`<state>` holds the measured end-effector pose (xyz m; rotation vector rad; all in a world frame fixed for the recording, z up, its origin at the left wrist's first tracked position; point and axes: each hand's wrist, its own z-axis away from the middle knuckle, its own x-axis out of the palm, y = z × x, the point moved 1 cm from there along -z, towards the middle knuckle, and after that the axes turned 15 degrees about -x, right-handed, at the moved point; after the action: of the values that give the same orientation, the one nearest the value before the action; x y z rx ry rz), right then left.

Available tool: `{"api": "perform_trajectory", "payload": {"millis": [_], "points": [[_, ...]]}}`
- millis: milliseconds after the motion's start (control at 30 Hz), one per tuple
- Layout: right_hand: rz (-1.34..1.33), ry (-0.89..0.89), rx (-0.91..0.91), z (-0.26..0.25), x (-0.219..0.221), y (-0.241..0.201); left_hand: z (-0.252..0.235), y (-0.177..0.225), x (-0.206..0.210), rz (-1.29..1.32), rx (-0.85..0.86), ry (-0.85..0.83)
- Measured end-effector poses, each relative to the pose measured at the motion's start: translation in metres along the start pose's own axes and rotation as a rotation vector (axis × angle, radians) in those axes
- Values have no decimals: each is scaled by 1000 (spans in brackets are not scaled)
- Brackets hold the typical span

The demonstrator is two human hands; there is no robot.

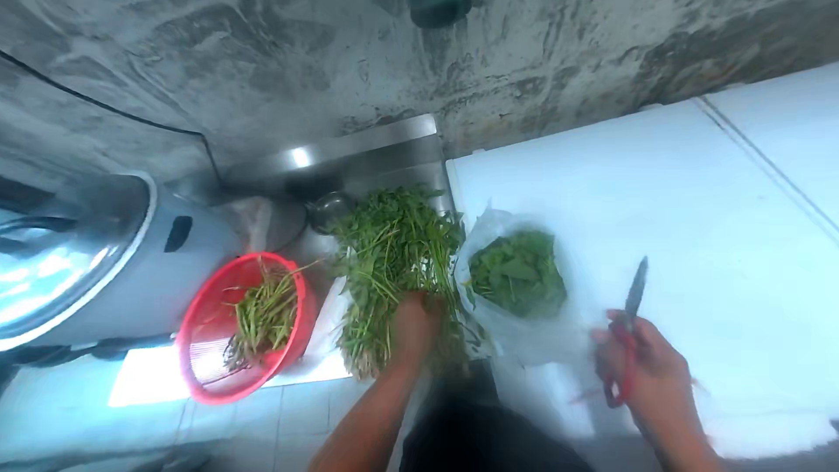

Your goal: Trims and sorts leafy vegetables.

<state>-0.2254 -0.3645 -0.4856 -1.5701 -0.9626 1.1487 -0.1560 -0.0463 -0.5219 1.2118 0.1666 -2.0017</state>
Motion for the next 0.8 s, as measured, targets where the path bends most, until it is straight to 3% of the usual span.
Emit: {"api": "perform_trajectory", "payload": {"millis": [200, 367, 633, 800], "points": [[63, 193, 99, 33, 45, -30, -33, 29, 20, -130, 161, -93], [97, 273, 91, 61, 47, -49, -42, 20, -11, -100, 166, -226], [87, 337, 91, 94, 68, -63, -61, -58, -103, 839, 92, -458], [105, 272, -28, 83, 92, -75, -56, -73, -142, 956, 164, -333]]}}
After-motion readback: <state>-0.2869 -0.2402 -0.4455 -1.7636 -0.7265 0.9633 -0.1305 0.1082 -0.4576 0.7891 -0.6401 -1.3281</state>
